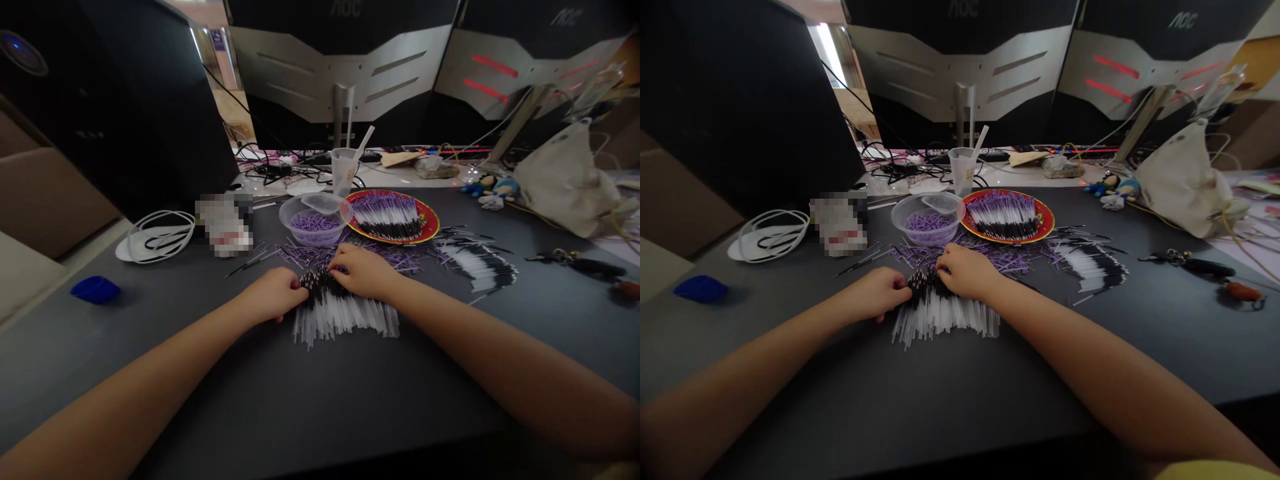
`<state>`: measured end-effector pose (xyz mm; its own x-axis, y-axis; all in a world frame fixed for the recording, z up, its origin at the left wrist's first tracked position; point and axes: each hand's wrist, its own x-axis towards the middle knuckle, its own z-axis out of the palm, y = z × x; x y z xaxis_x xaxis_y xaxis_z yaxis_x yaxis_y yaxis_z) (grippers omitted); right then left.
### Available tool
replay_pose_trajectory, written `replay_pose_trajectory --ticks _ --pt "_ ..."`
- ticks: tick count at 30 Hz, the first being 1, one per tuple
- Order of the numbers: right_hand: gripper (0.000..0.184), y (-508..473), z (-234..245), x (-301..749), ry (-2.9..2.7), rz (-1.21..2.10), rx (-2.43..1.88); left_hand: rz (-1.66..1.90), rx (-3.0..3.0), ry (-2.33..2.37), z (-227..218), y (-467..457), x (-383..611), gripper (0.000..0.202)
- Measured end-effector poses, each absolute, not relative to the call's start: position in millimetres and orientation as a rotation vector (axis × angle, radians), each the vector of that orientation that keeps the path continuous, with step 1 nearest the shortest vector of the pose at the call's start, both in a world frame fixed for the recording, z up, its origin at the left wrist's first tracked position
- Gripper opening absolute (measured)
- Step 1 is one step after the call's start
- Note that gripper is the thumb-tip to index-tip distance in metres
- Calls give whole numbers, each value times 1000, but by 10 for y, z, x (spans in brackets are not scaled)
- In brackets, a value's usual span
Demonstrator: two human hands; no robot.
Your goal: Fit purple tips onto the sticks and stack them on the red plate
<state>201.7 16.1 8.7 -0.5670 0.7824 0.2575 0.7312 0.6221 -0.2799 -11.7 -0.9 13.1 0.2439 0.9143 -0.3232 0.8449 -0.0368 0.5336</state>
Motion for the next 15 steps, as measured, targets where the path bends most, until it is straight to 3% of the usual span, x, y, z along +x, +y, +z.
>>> replay_pose_trajectory --ticks 5,10,15 --pt "14 150 41 2018 -2420 220 -1152 301 1717 1523 102 -25 -76 13" --pt "10 68 54 2069 -2333 262 -1076 682 1642 1396 10 -17 -40 14" --pt "19 -64 88 2104 -2227 364 -992 875 1422 1312 -12 17 -53 14"
